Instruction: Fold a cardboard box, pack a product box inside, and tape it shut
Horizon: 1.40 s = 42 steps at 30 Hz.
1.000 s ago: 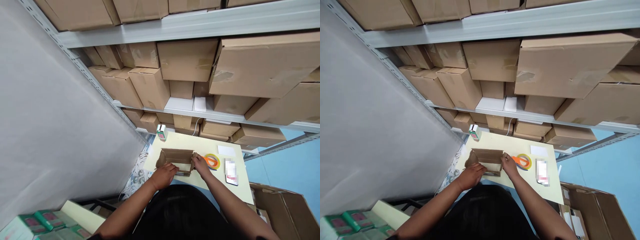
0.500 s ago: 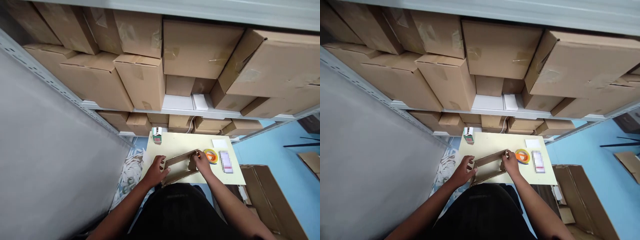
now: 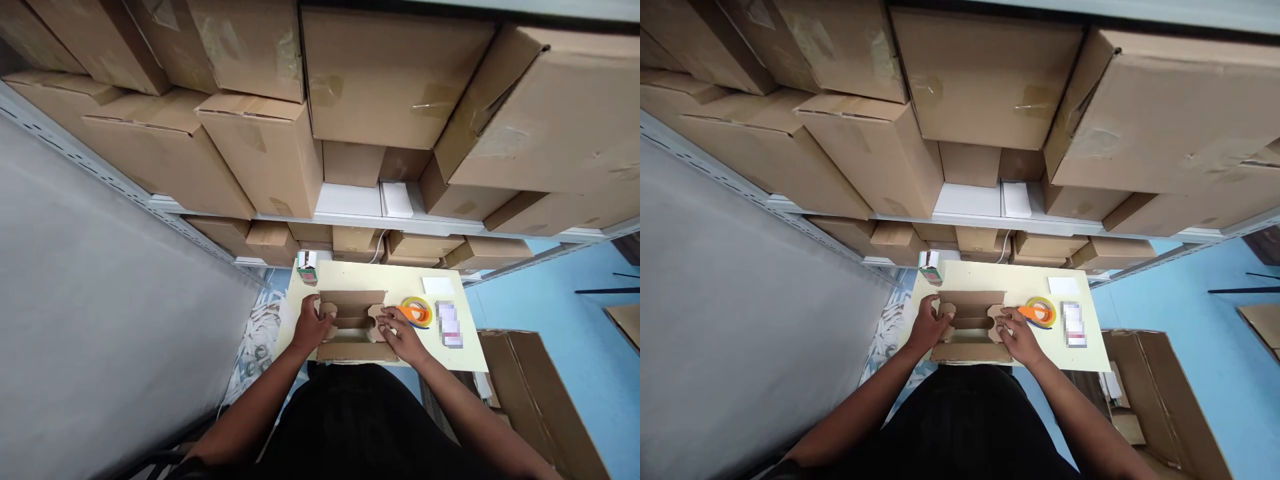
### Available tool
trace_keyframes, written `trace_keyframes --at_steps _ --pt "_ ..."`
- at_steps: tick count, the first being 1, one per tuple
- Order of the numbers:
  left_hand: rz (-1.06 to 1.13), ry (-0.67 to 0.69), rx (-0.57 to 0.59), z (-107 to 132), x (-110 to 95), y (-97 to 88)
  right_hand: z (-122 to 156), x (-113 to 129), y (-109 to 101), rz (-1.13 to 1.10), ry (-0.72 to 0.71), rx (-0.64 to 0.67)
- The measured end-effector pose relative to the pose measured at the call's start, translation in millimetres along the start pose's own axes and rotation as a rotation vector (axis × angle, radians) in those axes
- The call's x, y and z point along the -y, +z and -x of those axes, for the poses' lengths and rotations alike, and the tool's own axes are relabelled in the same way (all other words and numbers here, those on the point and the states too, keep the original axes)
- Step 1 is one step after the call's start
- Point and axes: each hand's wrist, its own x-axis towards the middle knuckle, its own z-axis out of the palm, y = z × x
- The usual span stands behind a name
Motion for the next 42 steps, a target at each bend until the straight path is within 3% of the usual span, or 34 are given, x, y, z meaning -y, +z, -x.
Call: trace_keyframes --at_steps 4,7,10,13,15,20,25,28,32,42 --pt "0.17 -0.022 0.001 -8.6 0.8 13.0 14.5 -4.7 -30.6 -0.087 -0.03 0.163" --pt "0.221 -0.018 0.009 -6.9 0.2 21.7 30.5 -9.2 -38.7 -0.063 -0.119 0.241" --pt "0.236 0.057 -0.024 -0.6 -2.4 24.3 37.2 -17.5 -22.3 0.067 -0.097 0.109" --pt "0.33 0.097 0.016 5.4 -4.4 19.4 30.8 -26.5 2.3 0.125 -0.002 -0.118" --pt "0.401 0.088 0.042 8.9 -3.9 14.5 24.9 -30.9 12.8 0.11 0.026 -0.187" --pt "0.328 0.153 0.097 20.0 2.8 7.2 25.0 -32.8 15.9 0.08 0.032 -0.223" --pt "0.168 0.172 0.033 26.9 4.7 9.6 32.1 -29.8 17.8 0.191 -0.06 -0.176" --pt "0.17 0.081 0.046 30.4 5.4 14.9 31.9 -32.6 22.2 0.199 -0.053 -0.226" --pt "0.252 -0.096 0.163 39.9 11.7 22.2 33.6 -38.4 25.8 0.141 -0.01 -0.316" --pt "0.236 0.128 0.166 41.3 24.7 28.2 38.6 -41.7 28.1 0.252 -0.062 -0.319"
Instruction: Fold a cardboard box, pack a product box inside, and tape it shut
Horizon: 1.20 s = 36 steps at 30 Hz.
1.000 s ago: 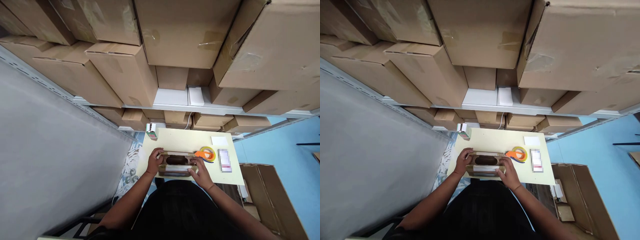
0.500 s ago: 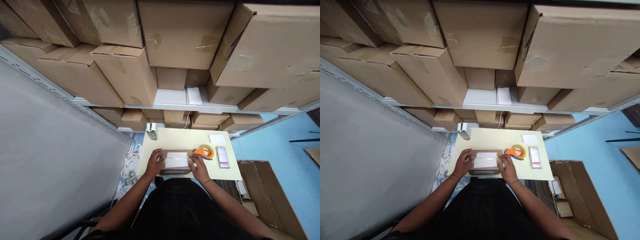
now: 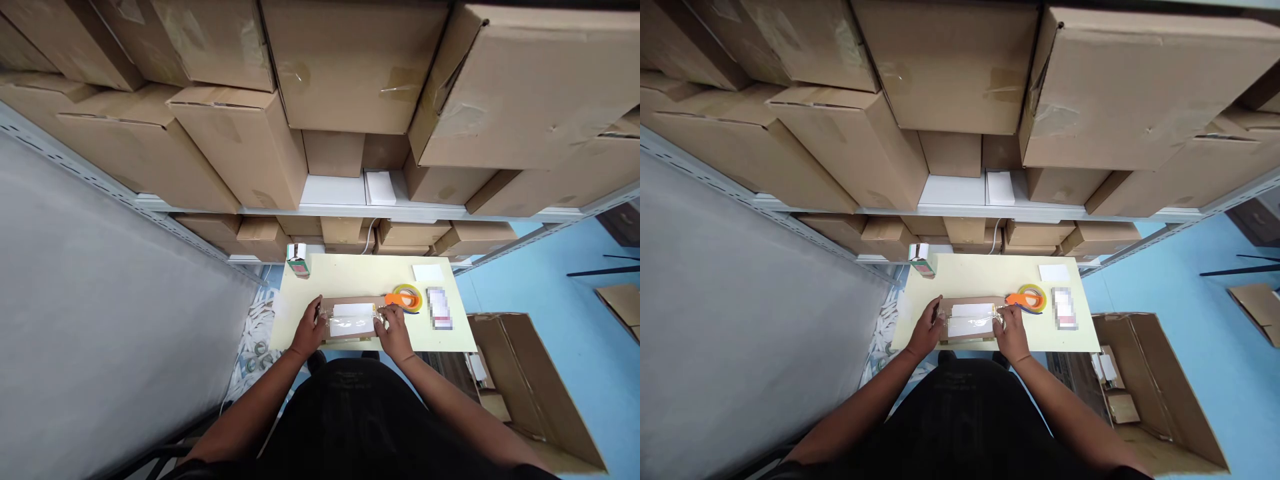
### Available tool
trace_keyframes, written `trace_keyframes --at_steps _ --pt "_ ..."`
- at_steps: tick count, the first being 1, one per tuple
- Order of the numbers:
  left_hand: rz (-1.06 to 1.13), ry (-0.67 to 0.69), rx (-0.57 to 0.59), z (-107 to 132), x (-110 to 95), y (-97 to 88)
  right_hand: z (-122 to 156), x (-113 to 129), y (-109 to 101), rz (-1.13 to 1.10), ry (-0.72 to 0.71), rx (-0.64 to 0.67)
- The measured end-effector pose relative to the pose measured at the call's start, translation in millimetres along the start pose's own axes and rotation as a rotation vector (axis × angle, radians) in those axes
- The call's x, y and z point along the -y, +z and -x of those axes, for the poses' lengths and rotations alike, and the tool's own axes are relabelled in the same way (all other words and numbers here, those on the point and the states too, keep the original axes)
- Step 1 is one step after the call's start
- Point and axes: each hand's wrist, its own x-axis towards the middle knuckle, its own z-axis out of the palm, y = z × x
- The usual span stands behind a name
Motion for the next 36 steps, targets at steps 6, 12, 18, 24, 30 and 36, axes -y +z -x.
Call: trace_keyframes --at_steps 6,12,18,24,30,36 --pt "-0.037 0.017 0.0 -2.4 6.4 -1.4 -0.2 -3.5 7.4 0.034 0.014 0.074" --pt "-0.153 0.07 -0.005 -3.9 13.4 -2.2 4.6 -7.7 16.5 0.058 0.012 0.091" --pt "-0.225 -0.054 -0.01 -5.7 30.8 -9.1 -3.0 -8.4 22.6 0.089 -0.1 0.17" --pt "-0.586 0.207 -0.036 -1.0 33.0 -7.4 -1.1 -2.2 29.9 0.071 -0.091 0.204" --pt "-0.792 0.393 0.123 -8.4 11.7 -3.6 -10.4 -52.5 -8.2 0.256 0.032 0.088" --pt "-0.802 0.42 0.166 -4.7 16.6 -1.8 -36.2 -117.1 -26.2 0.708 0.151 0.29"
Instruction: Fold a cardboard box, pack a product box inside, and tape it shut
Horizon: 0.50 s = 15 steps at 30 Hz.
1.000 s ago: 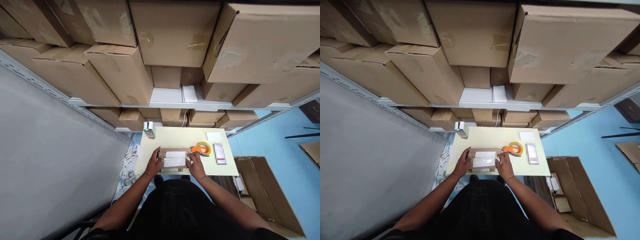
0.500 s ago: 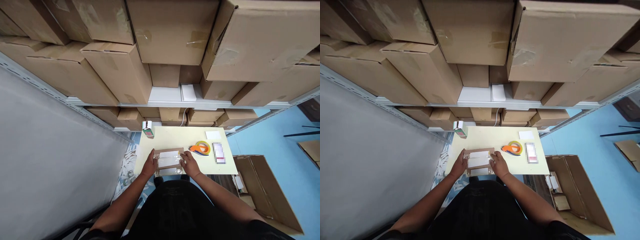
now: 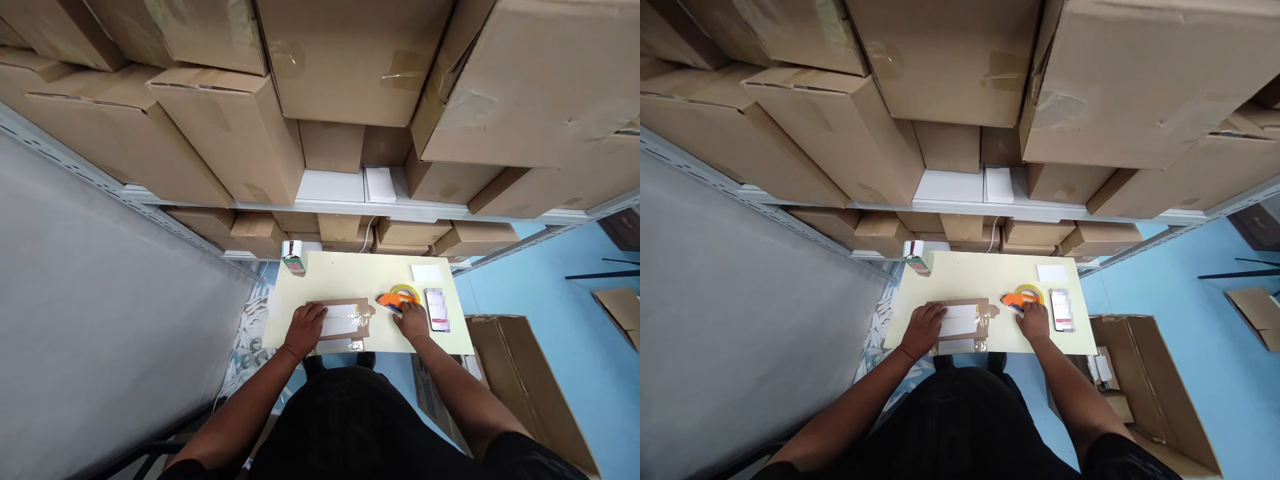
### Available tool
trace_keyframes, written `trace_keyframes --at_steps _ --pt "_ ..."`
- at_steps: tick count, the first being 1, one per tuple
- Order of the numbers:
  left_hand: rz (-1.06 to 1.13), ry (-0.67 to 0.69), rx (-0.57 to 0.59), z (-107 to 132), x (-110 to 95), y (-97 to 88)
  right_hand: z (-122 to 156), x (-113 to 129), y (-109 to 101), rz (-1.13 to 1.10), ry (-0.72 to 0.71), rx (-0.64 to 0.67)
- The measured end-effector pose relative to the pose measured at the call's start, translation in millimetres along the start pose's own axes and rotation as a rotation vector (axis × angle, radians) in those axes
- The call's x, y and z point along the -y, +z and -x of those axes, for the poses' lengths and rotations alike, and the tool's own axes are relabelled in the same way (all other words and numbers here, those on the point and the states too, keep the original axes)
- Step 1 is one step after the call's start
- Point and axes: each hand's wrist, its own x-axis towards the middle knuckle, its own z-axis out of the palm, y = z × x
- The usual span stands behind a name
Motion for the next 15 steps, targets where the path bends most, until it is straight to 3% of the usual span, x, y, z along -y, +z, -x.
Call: trace_keyframes --at_steps 4,7,10,15 --pt "0.077 -0.005 0.078 1.0 -5.8 8.2 -14.1 -0.6 10.1 0.016 0.028 0.031" --pt "0.177 -0.061 0.042 -1.1 -13.1 13.9 -16.6 -0.1 0.9 0.017 0.031 0.035" --pt "0.22 -0.132 -0.037 -3.8 -19.8 18.0 -8.4 -2.7 -26.9 -0.086 0.052 0.0" --pt "0.229 -0.13 -0.058 -5.0 -22.3 14.3 26.0 12.4 -97.3 -0.571 0.08 0.06"
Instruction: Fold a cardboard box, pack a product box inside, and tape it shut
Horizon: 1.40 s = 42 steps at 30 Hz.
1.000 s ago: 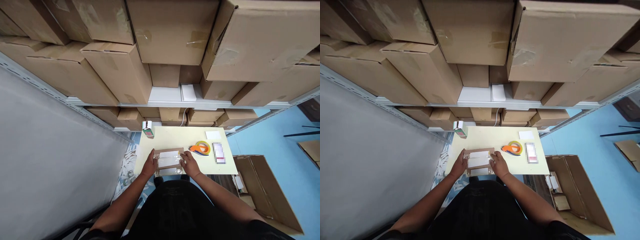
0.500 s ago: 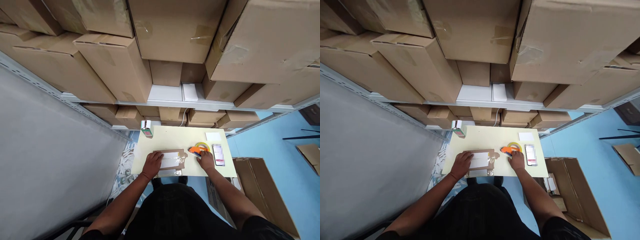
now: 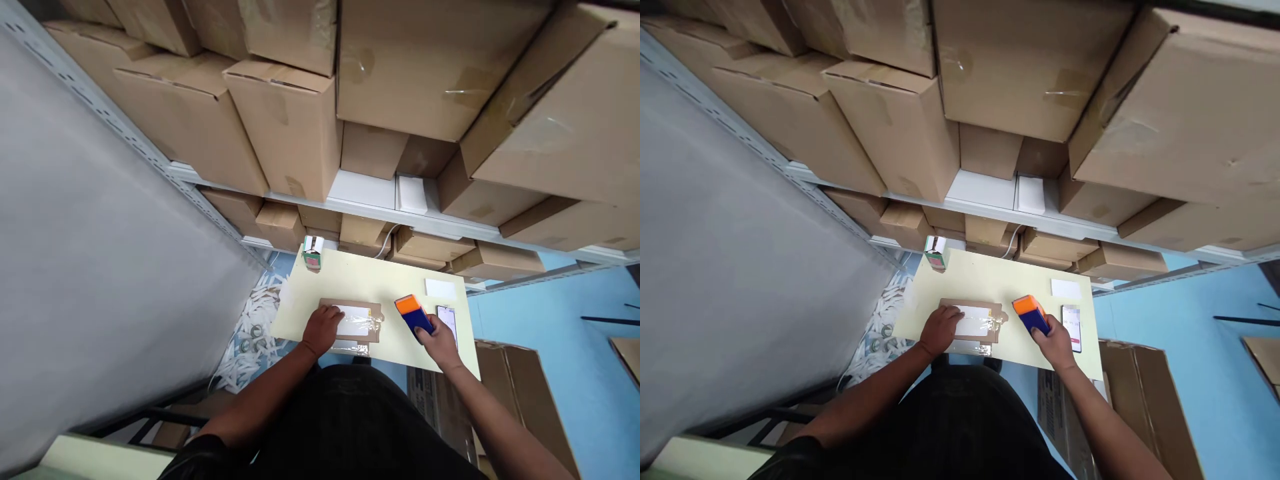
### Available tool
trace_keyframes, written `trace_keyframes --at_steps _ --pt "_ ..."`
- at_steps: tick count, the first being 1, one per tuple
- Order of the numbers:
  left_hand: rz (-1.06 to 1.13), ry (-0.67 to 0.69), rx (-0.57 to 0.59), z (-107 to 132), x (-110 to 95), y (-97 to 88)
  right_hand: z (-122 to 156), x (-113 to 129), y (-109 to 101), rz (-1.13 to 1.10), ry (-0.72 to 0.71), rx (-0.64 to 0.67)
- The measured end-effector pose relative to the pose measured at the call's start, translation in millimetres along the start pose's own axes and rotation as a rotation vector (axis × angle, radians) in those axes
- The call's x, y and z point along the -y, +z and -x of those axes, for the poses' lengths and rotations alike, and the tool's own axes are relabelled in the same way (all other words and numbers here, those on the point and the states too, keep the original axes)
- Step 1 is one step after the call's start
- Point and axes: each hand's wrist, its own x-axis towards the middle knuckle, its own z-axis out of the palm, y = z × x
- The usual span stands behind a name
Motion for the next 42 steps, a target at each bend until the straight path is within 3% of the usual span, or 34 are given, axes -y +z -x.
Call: trace_keyframes --at_steps 4,7,11,16,22,27,35,42 --pt "0.007 0.05 -0.01 1.6 -2.3 -7.0 19.4 57.2 -10.0 -0.248 -0.113 0.208" --pt "0.061 0.039 -0.052 1.8 -6.5 -10.7 14.5 92.6 4.2 -0.262 -0.19 0.322" --pt "0.197 -0.046 -0.087 0.3 -10.1 -18.2 -1.5 116.7 29.6 -0.227 -0.262 0.463" --pt "0.702 -0.31 -0.191 -2.9 -10.7 -35.4 -10.7 129.2 42.3 -0.098 -0.303 0.541" --pt "0.97 -0.37 0.002 -7.0 -19.8 -54.7 -13.6 140.1 42.9 -0.03 -0.329 0.545" --pt "1.24 -0.495 -0.006 -5.7 -25.3 -52.6 -18.2 136.7 46.8 -0.028 -0.341 0.557" --pt "1.296 -0.644 0.004 -5.7 -26.2 -39.3 -22.1 132.9 50.3 0.018 -0.402 0.547" --pt "1.06 -0.685 -0.015 -4.0 -25.4 -49.8 -23.0 142.9 48.0 0.089 -0.365 0.568"
